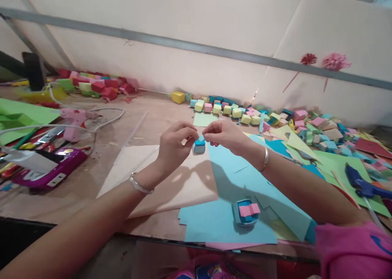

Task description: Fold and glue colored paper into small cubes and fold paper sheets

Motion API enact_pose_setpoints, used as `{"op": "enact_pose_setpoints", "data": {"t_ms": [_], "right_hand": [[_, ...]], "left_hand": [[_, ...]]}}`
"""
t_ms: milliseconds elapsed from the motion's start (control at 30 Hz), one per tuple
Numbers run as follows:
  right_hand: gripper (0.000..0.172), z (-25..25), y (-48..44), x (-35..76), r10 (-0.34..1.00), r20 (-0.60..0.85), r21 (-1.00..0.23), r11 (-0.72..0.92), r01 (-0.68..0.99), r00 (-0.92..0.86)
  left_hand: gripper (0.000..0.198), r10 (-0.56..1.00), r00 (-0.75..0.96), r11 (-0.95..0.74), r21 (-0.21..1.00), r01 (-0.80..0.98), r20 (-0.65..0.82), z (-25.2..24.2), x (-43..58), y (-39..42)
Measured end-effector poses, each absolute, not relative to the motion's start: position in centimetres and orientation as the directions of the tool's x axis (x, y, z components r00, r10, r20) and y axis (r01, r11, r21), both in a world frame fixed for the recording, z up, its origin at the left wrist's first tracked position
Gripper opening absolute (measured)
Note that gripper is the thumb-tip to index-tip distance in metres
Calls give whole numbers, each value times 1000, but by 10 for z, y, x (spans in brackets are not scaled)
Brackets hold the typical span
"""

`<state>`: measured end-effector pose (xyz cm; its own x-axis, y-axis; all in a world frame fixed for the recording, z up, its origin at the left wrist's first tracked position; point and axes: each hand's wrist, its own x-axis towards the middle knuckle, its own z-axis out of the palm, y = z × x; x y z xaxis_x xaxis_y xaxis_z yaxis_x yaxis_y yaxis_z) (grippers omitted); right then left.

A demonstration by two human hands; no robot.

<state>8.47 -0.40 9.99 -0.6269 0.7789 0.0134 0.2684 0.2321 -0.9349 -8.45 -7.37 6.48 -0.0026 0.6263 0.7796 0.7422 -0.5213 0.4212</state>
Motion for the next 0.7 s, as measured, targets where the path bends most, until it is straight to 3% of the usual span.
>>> {"op": "enact_pose_setpoints", "data": {"t_ms": [133, 267, 367, 500, 700], "right_hand": [[7, 95, 7, 71, 842, 78, -879, 311, 362, -533], [5, 82, 17, 69, 849, 37, -866, 291, 406, -528], [6, 72, 22, 67, 858, 35, -868, 281, 411, -512], [9, 66, 27, 60, 879, 38, -806, 308, 506, -476], [10, 62, 31, 58, 895, 44, -767, 315, 559, -444]], "left_hand": [[10, 728, -58, -488, 576, 656, 683, 56, -95, -59], [12, 872, -99, -396, 809, 434, 480, 47, -96, -47], [13, 929, -143, -295, 915, 274, 342, 42, -96, -43], [15, 958, -211, -175, 978, 113, 196, 37, -96, -39], [15, 956, -260, -102, 986, 134, 135, 30, -93, -35]]}}
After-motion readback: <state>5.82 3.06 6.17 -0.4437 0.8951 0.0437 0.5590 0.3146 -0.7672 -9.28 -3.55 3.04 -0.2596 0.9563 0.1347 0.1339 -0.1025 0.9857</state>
